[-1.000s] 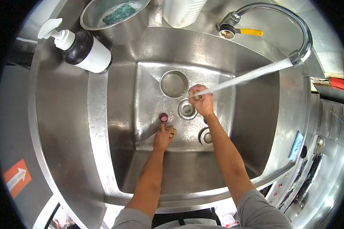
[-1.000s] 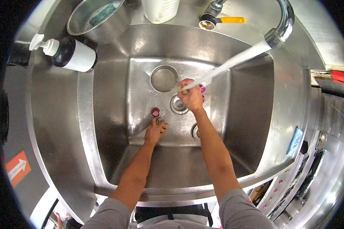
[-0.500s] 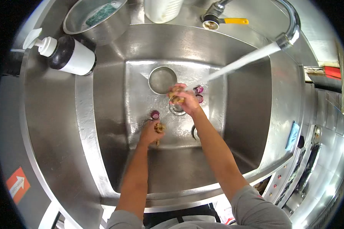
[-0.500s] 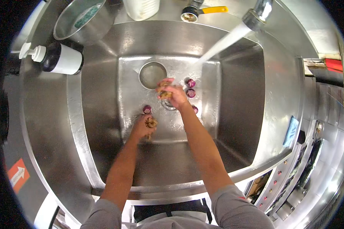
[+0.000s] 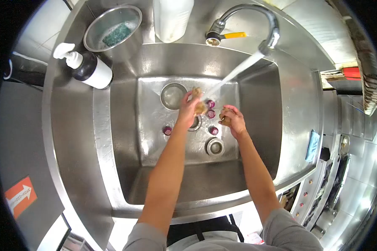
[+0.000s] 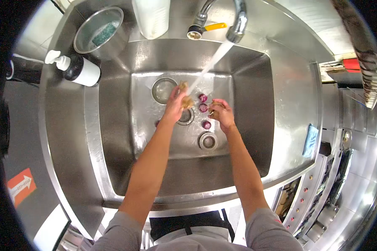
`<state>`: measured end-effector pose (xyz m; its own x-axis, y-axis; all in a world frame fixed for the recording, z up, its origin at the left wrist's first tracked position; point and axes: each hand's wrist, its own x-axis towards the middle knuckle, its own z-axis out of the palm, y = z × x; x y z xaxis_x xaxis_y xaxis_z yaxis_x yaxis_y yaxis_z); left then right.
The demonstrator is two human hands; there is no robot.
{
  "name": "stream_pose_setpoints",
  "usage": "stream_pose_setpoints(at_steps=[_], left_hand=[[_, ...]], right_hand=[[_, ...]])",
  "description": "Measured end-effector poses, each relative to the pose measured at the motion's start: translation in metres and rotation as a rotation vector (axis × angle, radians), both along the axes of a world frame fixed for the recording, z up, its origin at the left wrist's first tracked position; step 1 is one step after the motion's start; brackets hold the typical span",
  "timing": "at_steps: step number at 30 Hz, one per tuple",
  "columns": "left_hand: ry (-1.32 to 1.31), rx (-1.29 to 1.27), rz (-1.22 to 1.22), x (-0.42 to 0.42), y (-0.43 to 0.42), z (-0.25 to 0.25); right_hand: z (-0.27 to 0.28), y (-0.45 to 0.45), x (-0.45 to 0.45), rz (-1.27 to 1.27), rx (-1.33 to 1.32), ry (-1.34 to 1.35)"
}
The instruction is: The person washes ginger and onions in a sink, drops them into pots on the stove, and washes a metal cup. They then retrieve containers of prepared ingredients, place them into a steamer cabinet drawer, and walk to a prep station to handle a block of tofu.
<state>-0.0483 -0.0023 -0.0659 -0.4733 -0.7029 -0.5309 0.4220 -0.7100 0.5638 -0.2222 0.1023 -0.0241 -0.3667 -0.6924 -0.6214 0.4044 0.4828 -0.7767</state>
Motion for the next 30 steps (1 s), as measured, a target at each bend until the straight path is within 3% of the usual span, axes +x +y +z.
stream_pose_setpoints(at_steps=[2,5,6,7,9,11,12,13,15,18,19,20,21,25,28,30], left_hand=[[-0.065,0.01,0.058,-0.025,-0.01,0.021],[-0.068,-0.009,-0.041,-0.021,-0.002,-0.008],[-0.219,0.091,-0.037,-0.007,0.009,0.002],[-0.315,0.095,-0.128,0.009,0.02,0.0],[-0.452,0.129,-0.176,0.044,0.05,-0.006],[-0.535,0.058,-0.336,0.079,0.069,0.012],[-0.536,0.061,-0.322,0.089,0.075,0.027],[-0.535,0.071,-0.313,0.096,0.082,0.046],[-0.66,0.03,-0.374,0.099,0.096,0.091],[-0.684,-0.019,-0.43,0.1,0.104,0.126],[-0.523,-0.097,-0.561,0.121,0.089,0.104],[-0.646,-0.119,-0.396,0.113,0.104,0.126],[-0.546,-0.151,-0.53,0.123,0.089,0.116],[-0.755,-0.34,-0.442,0.1,0.086,0.149],[-0.564,-0.377,-0.483,0.069,0.101,0.216],[-0.424,-0.549,-0.518,0.036,0.124,0.252]], right_hand=[[0.023,-0.007,0.002,-0.094,-0.02,0.062],[0.037,0.007,-0.001,0.005,-0.026,0.26],[0.015,0.02,-0.008,0.153,0.026,0.583],[0.047,0.034,0.004,0.299,0.033,0.807],[0.051,0.069,0.015,0.434,0.098,1.043],[0.074,0.1,0.03,0.352,-0.019,1.097],[0.102,0.109,0.04,0.194,-0.141,0.952],[0.119,0.12,0.049,0.131,-0.164,0.991],[0.09,0.147,0.056,0.182,-0.001,1.136],[0.116,0.172,0.062,0.049,-0.2,1.163],[0.125,0.175,0.07,0.003,-0.166,1.125],[0.135,0.184,0.074,-0.044,-0.133,1.101],[0.158,0.194,0.076,-0.116,-0.157,1.117],[0.232,0.266,0.07,-0.319,-0.252,1.094],[0.232,0.352,0.062,-0.502,-0.233,1.133],[0.224,0.423,0.062,-0.615,-0.098,1.143]])
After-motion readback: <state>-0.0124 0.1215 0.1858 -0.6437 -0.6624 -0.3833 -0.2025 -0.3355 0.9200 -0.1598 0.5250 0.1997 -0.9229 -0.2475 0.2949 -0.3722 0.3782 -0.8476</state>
